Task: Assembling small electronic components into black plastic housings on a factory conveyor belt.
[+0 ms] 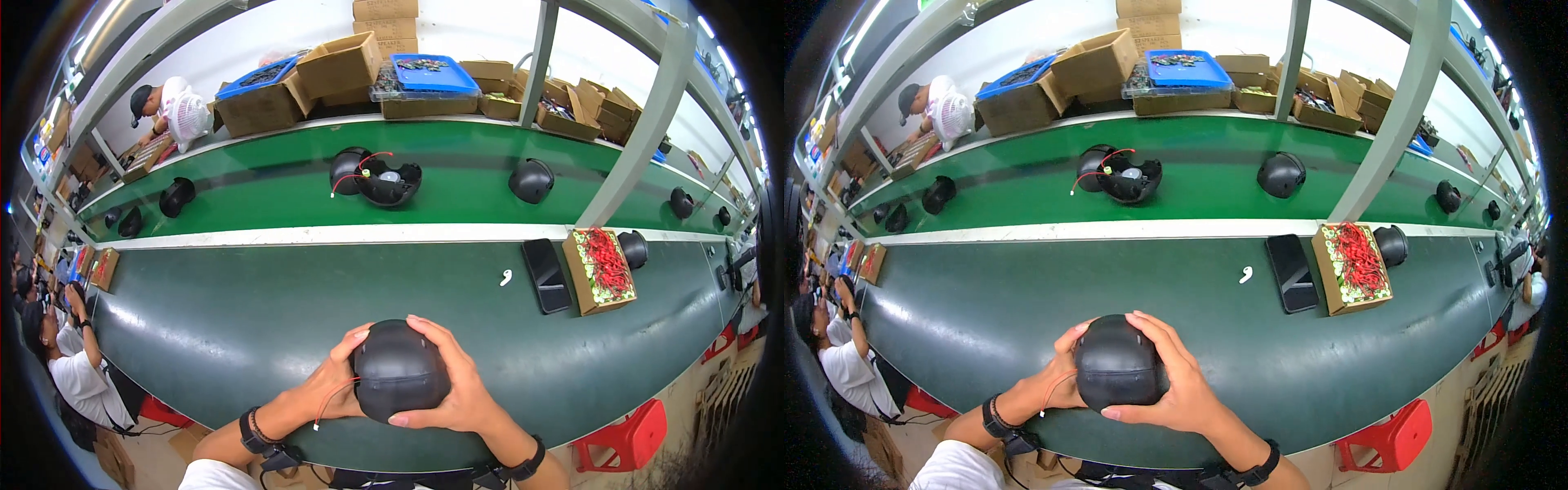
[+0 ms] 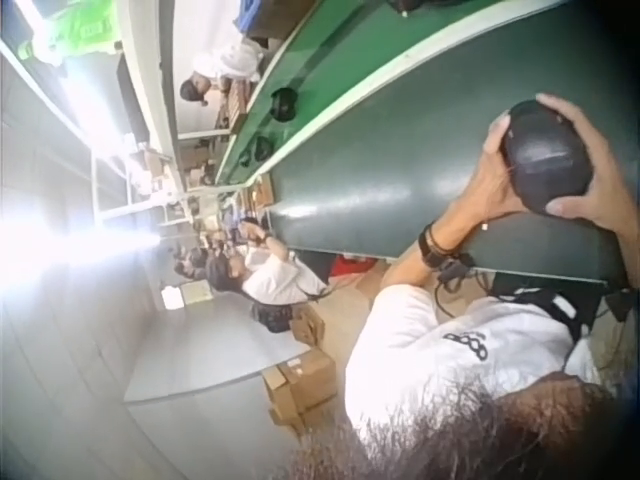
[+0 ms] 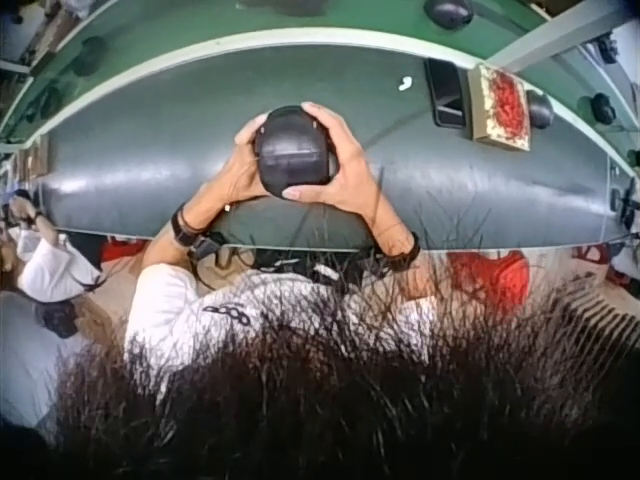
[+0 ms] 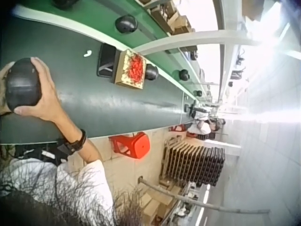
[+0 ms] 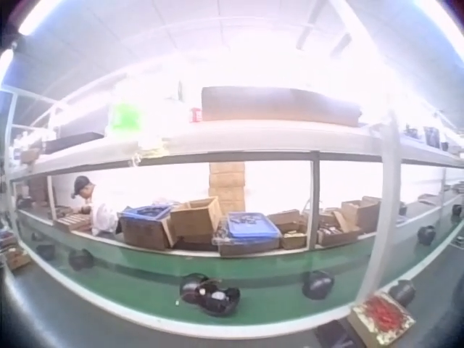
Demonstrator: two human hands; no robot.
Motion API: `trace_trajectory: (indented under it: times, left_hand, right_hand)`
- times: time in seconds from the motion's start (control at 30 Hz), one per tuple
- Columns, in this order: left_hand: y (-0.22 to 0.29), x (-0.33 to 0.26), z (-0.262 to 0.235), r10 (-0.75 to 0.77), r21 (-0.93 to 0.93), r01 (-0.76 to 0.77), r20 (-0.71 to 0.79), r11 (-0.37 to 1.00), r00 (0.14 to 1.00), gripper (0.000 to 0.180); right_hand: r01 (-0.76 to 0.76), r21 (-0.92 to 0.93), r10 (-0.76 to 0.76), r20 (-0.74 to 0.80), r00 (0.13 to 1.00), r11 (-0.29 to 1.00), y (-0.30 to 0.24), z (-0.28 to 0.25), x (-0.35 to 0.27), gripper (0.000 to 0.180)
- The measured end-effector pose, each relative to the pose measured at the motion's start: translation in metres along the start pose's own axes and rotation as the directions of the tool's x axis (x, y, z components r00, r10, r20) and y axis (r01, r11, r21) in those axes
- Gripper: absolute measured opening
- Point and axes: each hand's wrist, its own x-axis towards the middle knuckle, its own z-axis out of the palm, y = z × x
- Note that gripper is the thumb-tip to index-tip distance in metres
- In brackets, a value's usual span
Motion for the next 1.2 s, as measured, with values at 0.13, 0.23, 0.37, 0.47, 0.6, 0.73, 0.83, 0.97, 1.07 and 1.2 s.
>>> trace_trajectory:
  times: [0.13,0.23,0.37,0.47,0.6,0.73,0.83,0.97,1.07,1.2]
  left_hand:
    - [0.014,0.011,-0.004,0.014,-0.226,-0.02,-0.028,0.974,1.0,0.146]
    - [0.024,0.02,-0.006,0.016,-0.217,-0.028,-0.055,0.976,0.998,0.15]
    - [0.02,0.018,-0.003,0.026,-0.215,-0.036,-0.052,0.976,0.998,0.149]
    - [0.019,0.017,-0.004,0.006,-0.214,-0.013,-0.033,0.977,0.999,0.146]
    - [0.019,0.014,-0.001,0.0,-0.23,-0.006,-0.023,0.973,1.0,0.143]
    - [0.02,0.011,0.0,-0.005,-0.233,-0.002,-0.03,0.973,1.0,0.143]
    - [0.028,0.015,-0.004,0.006,-0.179,-0.022,-0.086,0.984,0.996,0.131]
    - [0.052,0.036,-0.025,0.067,0.19,-0.093,0.141,0.977,0.988,0.105]
    - [0.058,0.05,-0.024,0.101,0.262,-0.177,0.28,0.949,0.955,0.115]
    - [0.054,0.054,-0.024,-0.029,0.088,0.004,0.286,0.996,0.958,0.125]
  right_hand:
    - [0.014,-0.012,-0.015,-0.038,0.999,1.0,0.002,0.004,-0.004,0.108]
    - [0.026,0.021,-0.024,-0.078,0.997,0.999,0.004,0.008,-0.005,0.109]
    - [-0.014,0.057,0.018,-0.083,0.996,0.998,0.009,0.011,-0.007,0.115]
    - [-0.057,0.099,0.063,-0.056,0.996,0.993,0.016,0.01,-0.013,0.119]
    - [-0.051,0.068,0.055,-0.057,0.997,0.996,0.015,0.011,-0.016,0.124]
    - [-0.035,0.032,0.036,-0.028,0.999,0.999,0.005,0.008,-0.012,0.125]
    - [-0.077,-0.142,0.083,0.042,0.996,0.987,-0.009,-0.004,-0.012,0.128]
    - [-0.151,-0.009,0.15,-0.064,0.987,0.988,-0.02,-0.005,-0.015,0.12]
    - [-0.131,-0.052,0.126,-0.09,0.988,0.99,-0.02,-0.012,-0.023,0.118]
    - [-0.168,-0.16,0.16,-0.061,0.985,0.973,-0.021,-0.034,-0.048,0.124]
